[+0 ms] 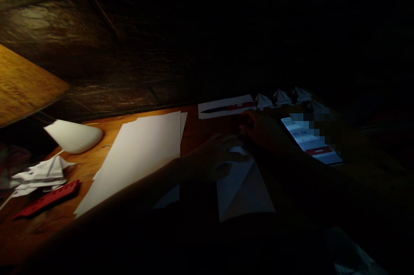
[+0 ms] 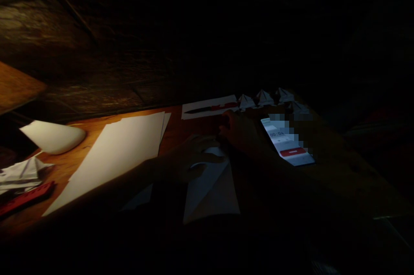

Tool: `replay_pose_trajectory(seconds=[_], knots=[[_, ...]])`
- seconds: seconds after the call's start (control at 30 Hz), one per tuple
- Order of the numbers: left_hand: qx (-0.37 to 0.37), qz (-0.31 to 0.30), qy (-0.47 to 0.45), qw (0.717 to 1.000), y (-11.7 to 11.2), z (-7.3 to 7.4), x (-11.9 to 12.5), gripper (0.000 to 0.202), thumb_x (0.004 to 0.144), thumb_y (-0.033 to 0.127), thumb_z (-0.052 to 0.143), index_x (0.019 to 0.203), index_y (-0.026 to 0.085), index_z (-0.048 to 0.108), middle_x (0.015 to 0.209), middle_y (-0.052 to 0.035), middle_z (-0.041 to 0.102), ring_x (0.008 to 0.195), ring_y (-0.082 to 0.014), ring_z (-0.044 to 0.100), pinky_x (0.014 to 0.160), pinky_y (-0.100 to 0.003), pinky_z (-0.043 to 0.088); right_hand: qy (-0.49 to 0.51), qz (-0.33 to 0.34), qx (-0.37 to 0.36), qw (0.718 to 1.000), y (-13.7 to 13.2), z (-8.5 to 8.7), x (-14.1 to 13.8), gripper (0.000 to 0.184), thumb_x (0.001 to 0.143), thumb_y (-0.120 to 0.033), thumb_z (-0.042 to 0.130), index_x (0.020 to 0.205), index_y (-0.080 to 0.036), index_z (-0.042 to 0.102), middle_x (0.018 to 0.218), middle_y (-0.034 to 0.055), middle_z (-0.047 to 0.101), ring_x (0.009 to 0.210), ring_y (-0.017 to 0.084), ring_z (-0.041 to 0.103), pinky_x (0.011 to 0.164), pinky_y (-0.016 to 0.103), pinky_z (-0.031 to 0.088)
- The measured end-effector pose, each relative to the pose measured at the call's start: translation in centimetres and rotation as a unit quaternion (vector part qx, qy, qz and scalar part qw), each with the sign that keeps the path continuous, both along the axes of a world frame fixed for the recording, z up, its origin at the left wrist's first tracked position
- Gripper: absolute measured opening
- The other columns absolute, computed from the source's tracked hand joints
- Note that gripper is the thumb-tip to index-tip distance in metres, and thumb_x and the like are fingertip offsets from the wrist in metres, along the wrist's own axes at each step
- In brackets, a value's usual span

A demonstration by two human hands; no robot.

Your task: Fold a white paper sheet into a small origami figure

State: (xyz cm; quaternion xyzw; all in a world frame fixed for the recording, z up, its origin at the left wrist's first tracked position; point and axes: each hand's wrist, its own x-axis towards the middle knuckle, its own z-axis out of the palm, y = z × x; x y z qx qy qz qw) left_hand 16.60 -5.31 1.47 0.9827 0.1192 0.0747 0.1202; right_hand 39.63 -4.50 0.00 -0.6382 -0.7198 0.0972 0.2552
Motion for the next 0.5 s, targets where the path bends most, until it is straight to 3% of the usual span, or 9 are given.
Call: replay_pose_trajectory(seconds=[0.17, 0.37, 0.5], knots=[[-0.004, -0.001, 0.003, 1.0, -0.09, -0.01, -0.19, 0.054, 0.092, 0.017, 0.058, 0.143, 0.034, 0.06, 0.156, -0.0104, 0.05, 0.15, -0.0335, 0.038, 0.117, -0.061, 0.034, 0.002, 0.005, -0.003, 1.0, -0.14, 0.31, -0.1, 0.034, 0.092, -0.027, 0.065, 0.125, -0.016, 0.064, 0.109, 0.0119, 0.074, 0.096, 0.026, 0.067, 0.082, 0.037, 0.048], [-0.014, -0.003, 0.013, 1.0, -0.18, 0.11, -0.33, 0.056, 0.093, 0.043, 0.07, 0.146, 0.029, 0.058, 0.161, -0.0151, 0.044, 0.154, -0.0371, 0.032, 0.123, -0.064, 0.023, -0.011, 0.001, -0.003, 1.0, 0.13, 0.0, 0.16, 0.031, 0.093, -0.03, 0.065, 0.122, -0.018, 0.065, 0.107, 0.0108, 0.074, 0.094, 0.025, 0.068, 0.079, 0.035, 0.047], [-0.015, -0.009, 0.017, 1.0, -0.17, 0.16, -0.42, 0.063, 0.091, 0.046, 0.074, 0.148, 0.027, 0.056, 0.166, -0.0161, 0.038, 0.157, -0.0376, 0.028, 0.124, -0.064, 0.023, -0.007, 0.005, -0.005, 1.0, 0.21, -0.17, 0.2, 0.029, 0.094, -0.03, 0.064, 0.12, -0.018, 0.065, 0.106, 0.0104, 0.074, 0.093, 0.024, 0.067, 0.079, 0.035, 0.047]])
